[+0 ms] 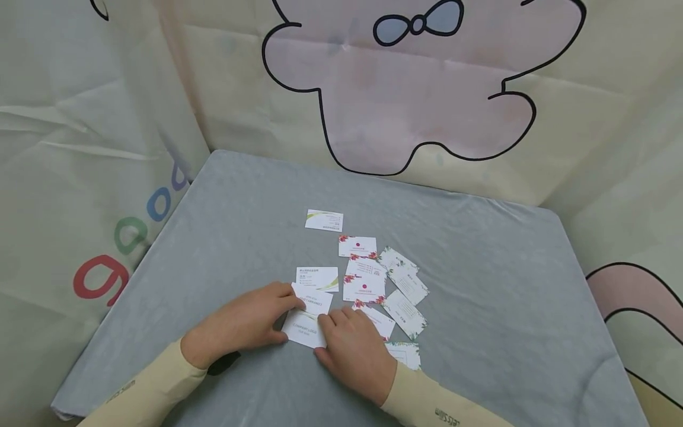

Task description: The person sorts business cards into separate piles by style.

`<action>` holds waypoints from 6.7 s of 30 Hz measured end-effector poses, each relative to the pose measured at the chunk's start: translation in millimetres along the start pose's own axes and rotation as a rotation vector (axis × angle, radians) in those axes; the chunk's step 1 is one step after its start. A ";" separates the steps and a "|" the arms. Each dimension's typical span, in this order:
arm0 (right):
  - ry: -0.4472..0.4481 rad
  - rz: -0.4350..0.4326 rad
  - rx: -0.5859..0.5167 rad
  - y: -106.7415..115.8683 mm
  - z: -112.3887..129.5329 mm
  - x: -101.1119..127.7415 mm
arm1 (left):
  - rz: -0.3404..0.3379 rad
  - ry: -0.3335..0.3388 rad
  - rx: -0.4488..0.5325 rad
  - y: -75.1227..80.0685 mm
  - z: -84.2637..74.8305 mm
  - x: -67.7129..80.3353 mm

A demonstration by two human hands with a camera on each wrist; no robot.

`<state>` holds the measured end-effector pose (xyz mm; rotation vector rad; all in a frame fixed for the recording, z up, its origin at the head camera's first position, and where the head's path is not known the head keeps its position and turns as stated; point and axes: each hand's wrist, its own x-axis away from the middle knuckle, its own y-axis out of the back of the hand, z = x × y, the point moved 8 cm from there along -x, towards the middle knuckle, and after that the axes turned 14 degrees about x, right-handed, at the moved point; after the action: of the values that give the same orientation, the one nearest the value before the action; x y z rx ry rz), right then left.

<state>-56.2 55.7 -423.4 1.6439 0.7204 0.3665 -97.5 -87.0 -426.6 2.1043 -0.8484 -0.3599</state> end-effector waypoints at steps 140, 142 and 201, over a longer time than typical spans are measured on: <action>-0.227 0.201 -0.399 -81.6 -166.4 -142.5 | -0.080 0.220 0.093 70.2 109.2 -157.1; -0.254 0.213 -0.433 -85.1 -170.2 -144.8 | -0.080 0.224 0.102 70.5 112.3 -161.1; 0.064 0.117 -0.294 -42.5 -78.2 -69.3 | 0.005 0.113 0.055 25.1 42.0 -65.6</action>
<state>-166.5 74.2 -437.5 1.4024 0.5885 0.5833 -178.3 -78.0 -435.6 2.1510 -0.8048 -0.2148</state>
